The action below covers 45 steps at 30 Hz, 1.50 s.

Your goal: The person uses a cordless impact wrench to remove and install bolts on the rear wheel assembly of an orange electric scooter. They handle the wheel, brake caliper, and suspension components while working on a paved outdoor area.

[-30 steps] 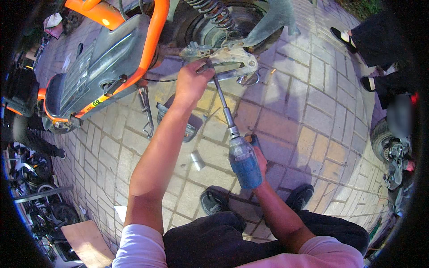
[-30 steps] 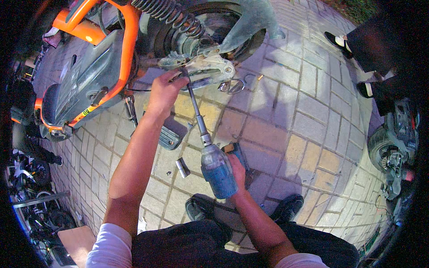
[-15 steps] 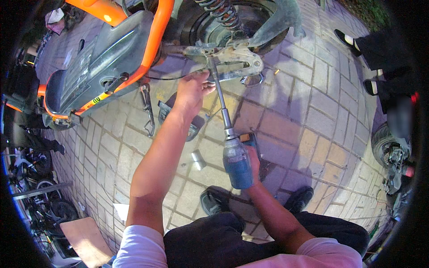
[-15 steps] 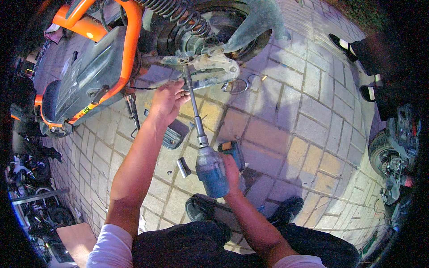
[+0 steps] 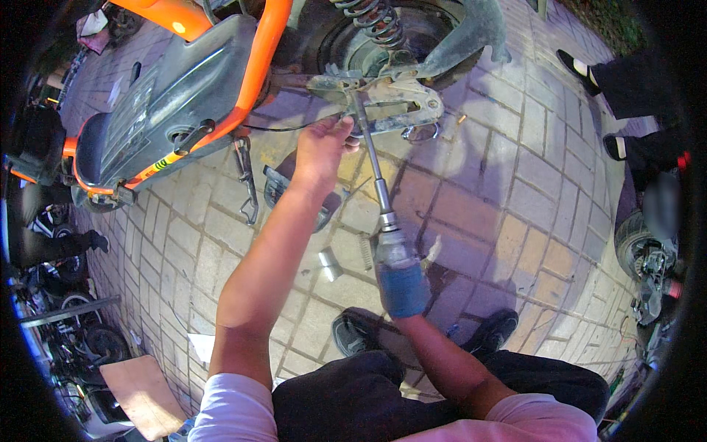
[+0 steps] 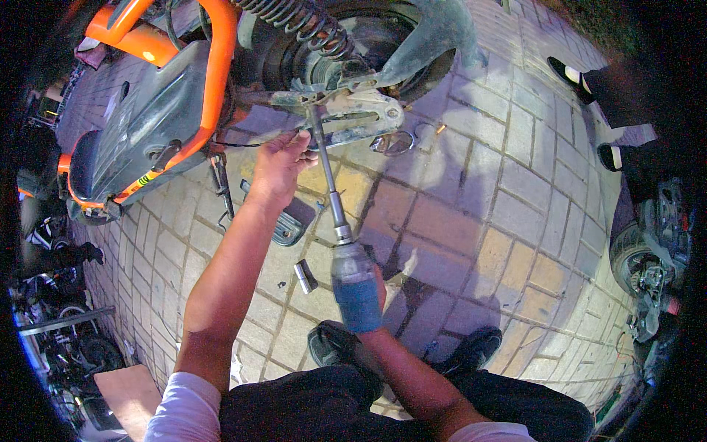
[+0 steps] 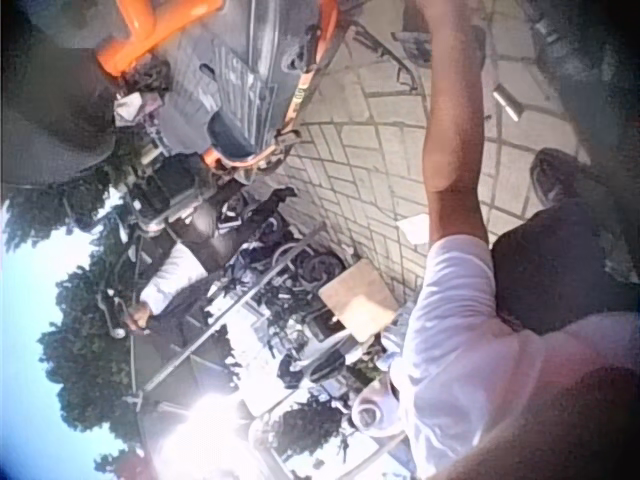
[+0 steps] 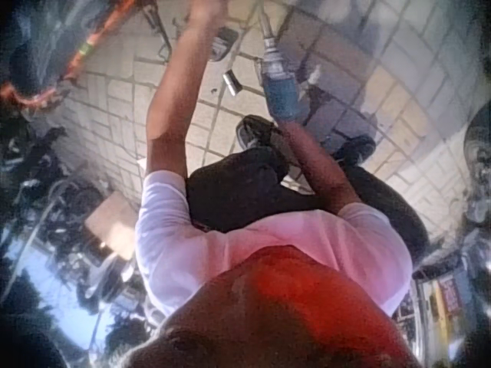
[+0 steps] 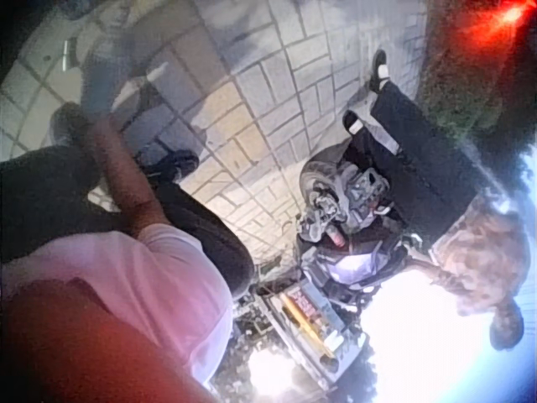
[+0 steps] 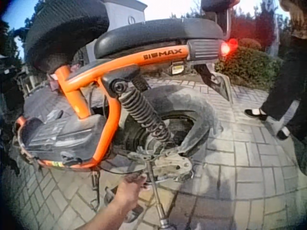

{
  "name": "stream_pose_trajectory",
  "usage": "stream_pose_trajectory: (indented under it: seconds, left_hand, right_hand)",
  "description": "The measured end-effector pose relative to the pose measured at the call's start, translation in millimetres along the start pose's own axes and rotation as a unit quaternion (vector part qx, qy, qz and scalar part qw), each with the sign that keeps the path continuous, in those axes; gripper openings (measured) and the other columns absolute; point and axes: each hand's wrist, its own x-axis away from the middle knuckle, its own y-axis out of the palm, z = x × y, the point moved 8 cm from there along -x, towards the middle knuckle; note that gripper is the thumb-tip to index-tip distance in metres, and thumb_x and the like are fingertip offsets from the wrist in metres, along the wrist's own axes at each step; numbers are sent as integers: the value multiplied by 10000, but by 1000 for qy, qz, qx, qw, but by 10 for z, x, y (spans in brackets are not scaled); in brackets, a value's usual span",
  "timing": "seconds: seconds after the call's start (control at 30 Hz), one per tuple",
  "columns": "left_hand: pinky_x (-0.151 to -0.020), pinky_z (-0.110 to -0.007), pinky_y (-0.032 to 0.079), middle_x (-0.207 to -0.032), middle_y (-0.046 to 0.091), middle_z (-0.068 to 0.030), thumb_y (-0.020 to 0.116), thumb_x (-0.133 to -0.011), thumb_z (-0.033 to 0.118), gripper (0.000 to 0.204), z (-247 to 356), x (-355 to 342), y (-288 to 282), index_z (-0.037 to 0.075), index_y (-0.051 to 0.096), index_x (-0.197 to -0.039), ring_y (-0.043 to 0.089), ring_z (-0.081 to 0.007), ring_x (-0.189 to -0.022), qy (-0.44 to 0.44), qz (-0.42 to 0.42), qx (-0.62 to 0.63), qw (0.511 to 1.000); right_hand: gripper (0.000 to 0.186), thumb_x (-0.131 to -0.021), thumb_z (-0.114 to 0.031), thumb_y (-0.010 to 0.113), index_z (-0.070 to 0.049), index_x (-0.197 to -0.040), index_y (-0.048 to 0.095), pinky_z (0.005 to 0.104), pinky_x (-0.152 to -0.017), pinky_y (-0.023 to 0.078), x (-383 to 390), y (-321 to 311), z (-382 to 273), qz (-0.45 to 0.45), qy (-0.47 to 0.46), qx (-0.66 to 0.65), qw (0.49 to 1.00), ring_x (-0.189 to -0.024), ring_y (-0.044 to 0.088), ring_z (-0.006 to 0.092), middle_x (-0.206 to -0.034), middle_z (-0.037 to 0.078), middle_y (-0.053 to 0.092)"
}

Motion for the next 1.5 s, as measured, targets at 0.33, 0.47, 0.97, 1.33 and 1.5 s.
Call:
stream_pose_trajectory:
  seconds: [0.33, 0.47, 0.97, 1.33, 1.5]
  left_hand:
    - [-666, -293, 480, -791, 600, -30, 569, -884, 136, 110, -20, -80, -67, 28, 594, -896, 553, -129, -684, -13, -26, 17, 999]
    - [-668, -302, 483, -780, 588, -25, 590, -872, 131, 103, -28, -89, -38, 31, 589, -900, 551, -129, -687, -15, -21, 32, 999]
    - [-662, -313, 499, -773, 576, -36, 611, -851, 121, 92, -23, -86, -67, 41, 570, -869, 564, -157, -681, -26, -21, 57, 998]
    - [-672, -335, 503, -798, 590, -52, 617, -856, 160, 149, -27, -58, -36, 32, 556, -903, 575, -174, -690, -22, -20, 70, 997]
    - [-722, -370, 536, -902, 626, -136, 489, -930, 204, 226, -139, 335, 236, -8, 516, -1003, 616, -220, -734, -145, -22, 150, 978]
  right_hand:
    - [398, -950, -340, 353, -29, -1147, 504, 403, -767, 509, 5, -366, 209, 107, 36, -151, 982, -843, 608, 251, -977, 122, 608]
    - [397, -944, -350, 365, -43, -1154, 506, 397, -765, 509, -15, -228, 138, 61, 10, -167, 984, -843, 606, 250, -988, 125, 606]
    - [409, -941, -375, 369, -38, -1122, 514, 414, -786, 515, -40, -23, -51, 106, -5, -195, 975, -859, 613, 278, -1012, 148, 597]
    - [372, -935, -364, 380, -58, -1072, 540, 374, -702, 521, -38, -9, -95, 97, 35, -34, 994, -773, 612, 235, -904, 98, 611]
    - [414, -950, -367, 338, -19, -1075, 526, 389, -639, 538, -45, -47, -54, 145, 45, -158, 976, -739, 628, 266, -885, 149, 611]
